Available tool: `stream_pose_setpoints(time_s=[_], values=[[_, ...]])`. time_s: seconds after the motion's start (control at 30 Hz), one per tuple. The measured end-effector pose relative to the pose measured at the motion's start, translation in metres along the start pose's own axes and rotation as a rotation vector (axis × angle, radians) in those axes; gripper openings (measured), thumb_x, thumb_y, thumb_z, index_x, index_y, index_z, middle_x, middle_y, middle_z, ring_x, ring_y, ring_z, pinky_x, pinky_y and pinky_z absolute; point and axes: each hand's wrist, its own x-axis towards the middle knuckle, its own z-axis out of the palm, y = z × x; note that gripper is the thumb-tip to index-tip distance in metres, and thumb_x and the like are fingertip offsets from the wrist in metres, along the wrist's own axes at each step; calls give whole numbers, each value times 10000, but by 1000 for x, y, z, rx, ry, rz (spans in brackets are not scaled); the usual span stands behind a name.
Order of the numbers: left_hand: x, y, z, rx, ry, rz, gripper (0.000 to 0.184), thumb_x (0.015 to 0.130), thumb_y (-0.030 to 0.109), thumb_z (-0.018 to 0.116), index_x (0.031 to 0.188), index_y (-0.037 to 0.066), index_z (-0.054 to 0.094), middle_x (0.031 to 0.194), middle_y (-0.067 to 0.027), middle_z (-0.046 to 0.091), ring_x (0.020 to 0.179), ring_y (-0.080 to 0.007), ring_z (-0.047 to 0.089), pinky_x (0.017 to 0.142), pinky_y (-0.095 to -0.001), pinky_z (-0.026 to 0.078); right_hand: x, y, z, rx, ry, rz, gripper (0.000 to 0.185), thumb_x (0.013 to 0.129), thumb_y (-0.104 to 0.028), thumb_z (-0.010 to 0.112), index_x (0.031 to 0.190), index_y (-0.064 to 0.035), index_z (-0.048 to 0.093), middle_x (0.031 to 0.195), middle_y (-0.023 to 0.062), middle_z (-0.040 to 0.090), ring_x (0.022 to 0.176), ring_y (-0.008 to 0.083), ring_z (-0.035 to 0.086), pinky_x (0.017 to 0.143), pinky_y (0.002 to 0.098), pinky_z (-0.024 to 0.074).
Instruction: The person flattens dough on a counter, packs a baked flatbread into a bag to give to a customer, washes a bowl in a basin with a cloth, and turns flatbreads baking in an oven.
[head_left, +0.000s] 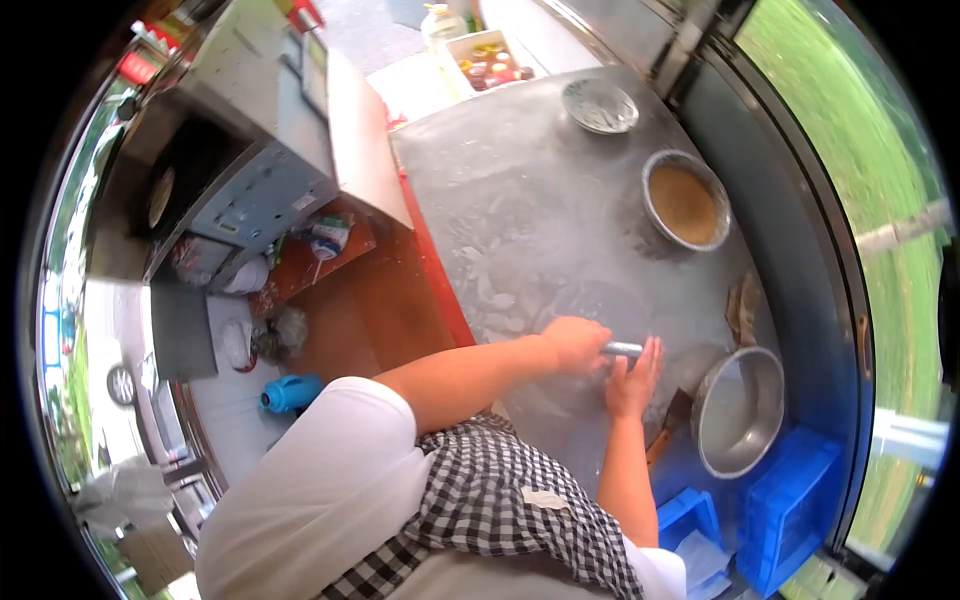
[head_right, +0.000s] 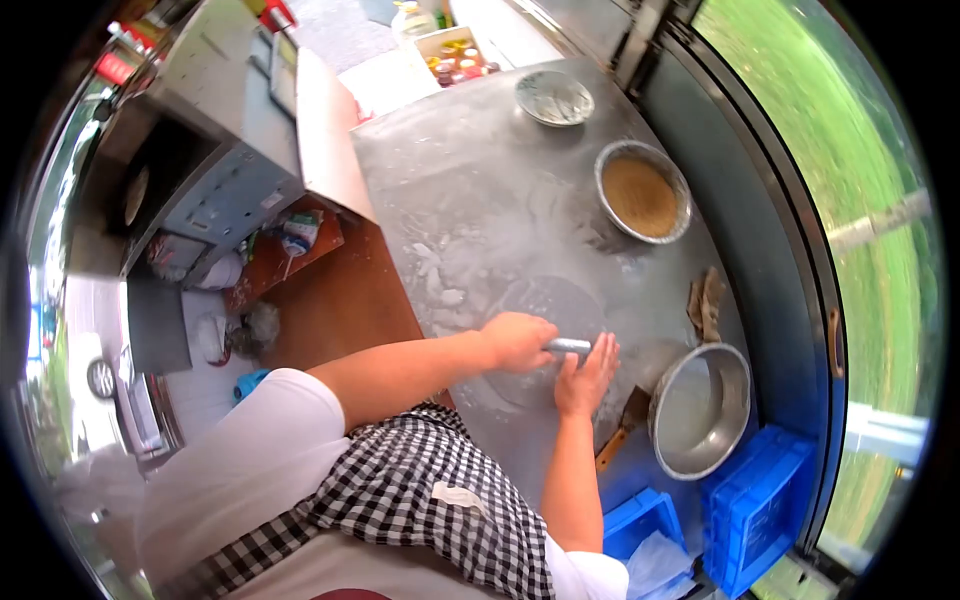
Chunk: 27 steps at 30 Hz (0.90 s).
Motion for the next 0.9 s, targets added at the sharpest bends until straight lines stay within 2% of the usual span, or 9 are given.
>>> stream_pose_setpoints(time_s=[0.13,0.2,0.33,0.4,0.47,0.63,0.7,0.87,0.9], values=[[18,3,20,22,60,36,309,811,311,731,1008,76,693,932,-137,692,918,-360,685,803,-472,552,-9,24,1,109,76,-61,664,977,-310,547,1499,51,355,1546,287,362,1453,431,314,1206,512,236],[12,6,12,163,273,174,288,859,329,697,987,71,696,886,-123,678,876,-352,686,788,-448,555,-13,23,-10,231,35,31,646,986,-250,555,1519,37,326,1565,281,330,1456,428,306,1206,499,238],[-4,6,-28,38,557,139,273,910,334,649,883,64,678,856,-120,663,828,-349,674,741,-431,543,-12,28,-39,339,29,53,567,1010,-192,545,1501,33,372,1548,256,378,1436,383,362,1180,444,295],[-37,-5,-57,-23,655,112,281,923,319,631,812,62,663,832,-115,660,811,-346,667,713,-437,530,5,51,-32,495,188,16,492,993,-186,577,1415,51,487,1417,231,536,1304,328,524,1089,404,416],[-78,-19,-76,-31,694,28,287,908,310,650,764,62,649,801,-106,657,801,-336,664,698,-450,518,28,53,-61,80,284,-213,469,962,-210,668,1322,71,561,1229,275,633,1108,354,647,961,446,524],[-166,-48,-76,-193,681,-120,248,866,285,711,761,65,668,771,-95,659,806,-323,666,693,-454,508,48,-67,-136,361,394,-136,427,974,-205,644,1283,84,583,1205,265,647,1096,374,643,961,443,521],[-183,-65,-58,-209,801,-19,255,873,298,705,777,63,684,763,-101,657,811,-327,671,697,-448,514,46,-114,-151,257,416,-250,375,980,-190,632,1235,84,617,1187,260,657,1085,375,646,951,433,523],[-283,-94,-68,-73,458,-260,217,894,304,652,935,113,747,938,-127,714,899,-346,685,775,-466,533,28,-225,-124,322,296,-498,299,980,-179,637,1152,62,677,1117,244,684,1028,363,652,916,405,535],[-304,-109,-61,-118,513,-271,231,886,308,659,942,102,747,960,-127,720,933,-337,684,798,-462,528,23,-247,-109,301,257,-536,294,990,-175,619,1161,58,675,1105,219,692,1016,328,660,907,393,542]])
